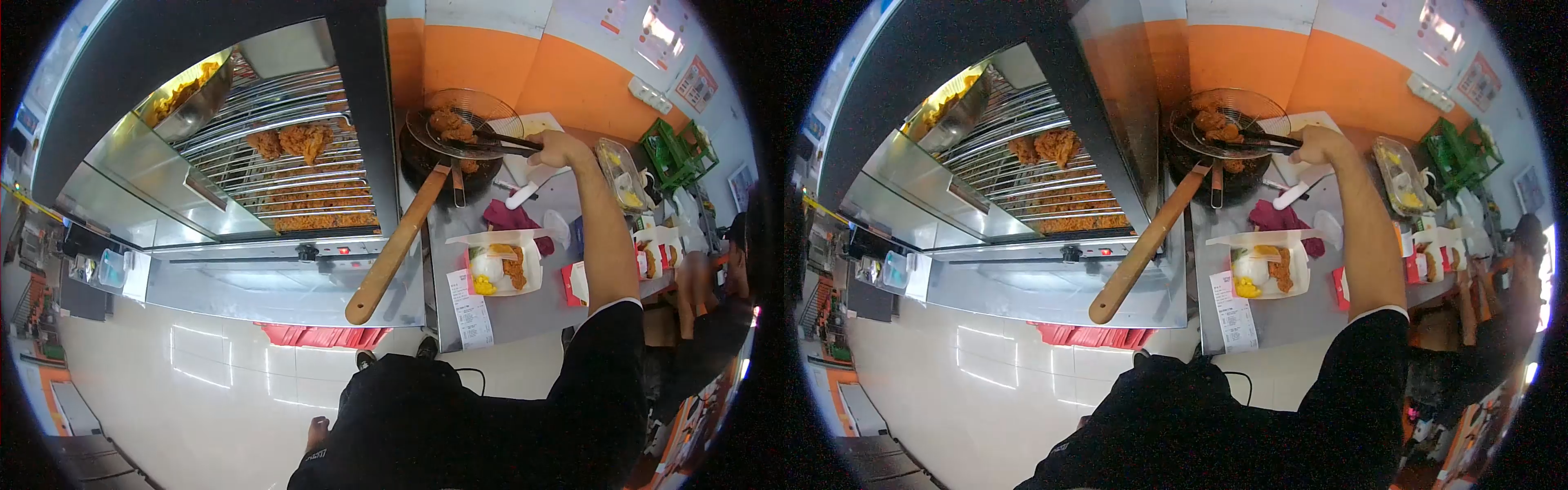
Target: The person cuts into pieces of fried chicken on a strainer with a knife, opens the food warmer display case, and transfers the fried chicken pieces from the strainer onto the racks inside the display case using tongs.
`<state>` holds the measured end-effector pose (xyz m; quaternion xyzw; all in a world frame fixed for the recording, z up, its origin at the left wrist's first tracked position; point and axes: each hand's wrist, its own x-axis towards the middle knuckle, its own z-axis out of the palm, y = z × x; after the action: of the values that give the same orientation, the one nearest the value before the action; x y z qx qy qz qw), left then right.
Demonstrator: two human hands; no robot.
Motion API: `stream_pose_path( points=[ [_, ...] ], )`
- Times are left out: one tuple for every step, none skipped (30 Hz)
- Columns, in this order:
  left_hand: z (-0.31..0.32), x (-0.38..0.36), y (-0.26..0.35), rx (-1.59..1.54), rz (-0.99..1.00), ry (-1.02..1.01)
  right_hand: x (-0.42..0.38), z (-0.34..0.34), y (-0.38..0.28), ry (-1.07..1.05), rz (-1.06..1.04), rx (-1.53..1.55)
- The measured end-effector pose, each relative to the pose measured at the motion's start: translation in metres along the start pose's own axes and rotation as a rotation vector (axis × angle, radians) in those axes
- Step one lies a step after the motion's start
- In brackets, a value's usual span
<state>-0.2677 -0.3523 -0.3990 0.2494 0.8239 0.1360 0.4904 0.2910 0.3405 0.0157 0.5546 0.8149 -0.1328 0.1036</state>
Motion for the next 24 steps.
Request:
stream_pose_path(
  points=[
    [-0.002,-0.005,0.007,-0.166,-0.008,0.005,-0.003,-0.004,-0.006,0.02,0.049,-0.048],
    [-0.005,-0.01,0.016,-0.332,-0.016,0.01,-0.012,-0.01,-0.017,0.041,0.097,-0.096],
    [-0.008,-0.014,0.025,-0.296,-0.027,0.025,-0.019,-0.016,-0.025,0.06,0.146,-0.143],
    [-0.012,-0.016,0.034,-0.258,-0.038,0.039,-0.024,-0.019,-0.028,0.09,0.154,-0.173],
    [-0.013,-0.019,0.04,-0.219,-0.05,0.051,-0.028,-0.021,-0.03,0.117,0.163,-0.203],
    [-0.014,-0.013,0.028,-0.081,0.13,0.063,-0.031,-0.023,-0.031,0.143,0.173,-0.233],
    [-0.016,-0.001,0.001,0.059,0.309,0.073,-0.032,-0.027,-0.03,0.141,0.161,-0.23],
    [-0.016,0.004,-0.012,0.2,0.486,0.08,-0.032,-0.031,-0.027,0.137,0.151,-0.228],
    [-0.016,-0.003,-0.001,0.036,0.267,0.07,-0.032,-0.035,-0.025,0.13,0.142,-0.224],
    [-0.017,-0.01,0.018,-0.123,0.043,0.06,-0.032,-0.038,-0.025,0.128,0.154,-0.247],
    [-0.019,-0.022,0.043,-0.278,-0.183,0.05,-0.031,-0.042,-0.025,0.126,0.168,-0.271],
    [-0.019,-0.025,0.041,-0.296,-0.167,0.049,-0.034,-0.046,-0.026,0.124,0.183,-0.295],
    [-0.017,-0.02,0.033,-0.315,-0.15,0.049,-0.039,-0.05,-0.028,0.172,0.163,-0.245],
    [-0.015,-0.012,0.021,-0.335,-0.129,0.05,-0.042,-0.055,-0.031,0.165,0.176,-0.301],
    [-0.016,-0.012,0.025,-0.349,-0.146,0.043,-0.043,-0.06,-0.036,0.161,0.188,-0.357],
    [-0.018,-0.014,0.028,-0.284,-0.141,0.037,-0.042,-0.064,-0.036,0.16,0.198,-0.413],
    [-0.019,-0.018,0.031,-0.22,-0.135,0.031,-0.039,-0.064,-0.033,0.201,0.192,-0.485],
    [-0.019,-0.019,0.031,-0.156,-0.129,0.026,-0.033,-0.064,-0.029,0.242,0.183,-0.556],
    [-0.018,-0.017,0.031,-0.178,-0.135,0.032,-0.027,-0.063,-0.027,0.284,0.174,-0.628],
    [-0.016,-0.016,0.031,-0.201,-0.141,0.039,-0.02,-0.063,-0.025,0.281,0.158,-0.678],
    [-0.015,-0.014,0.028,-0.224,-0.147,0.047,-0.012,-0.062,-0.027,0.278,0.143,-0.727],
    [-0.014,-0.014,0.024,-0.25,-0.113,0.043,-0.006,-0.061,-0.031,0.277,0.126,-0.775],
    [-0.014,-0.013,0.02,-0.277,-0.078,0.04,-0.001,-0.06,-0.035,0.258,0.105,-0.805],
    [-0.013,-0.012,0.022,-0.304,-0.041,0.038,0.004,-0.059,-0.04,0.241,0.083,-0.835]
  ],
)
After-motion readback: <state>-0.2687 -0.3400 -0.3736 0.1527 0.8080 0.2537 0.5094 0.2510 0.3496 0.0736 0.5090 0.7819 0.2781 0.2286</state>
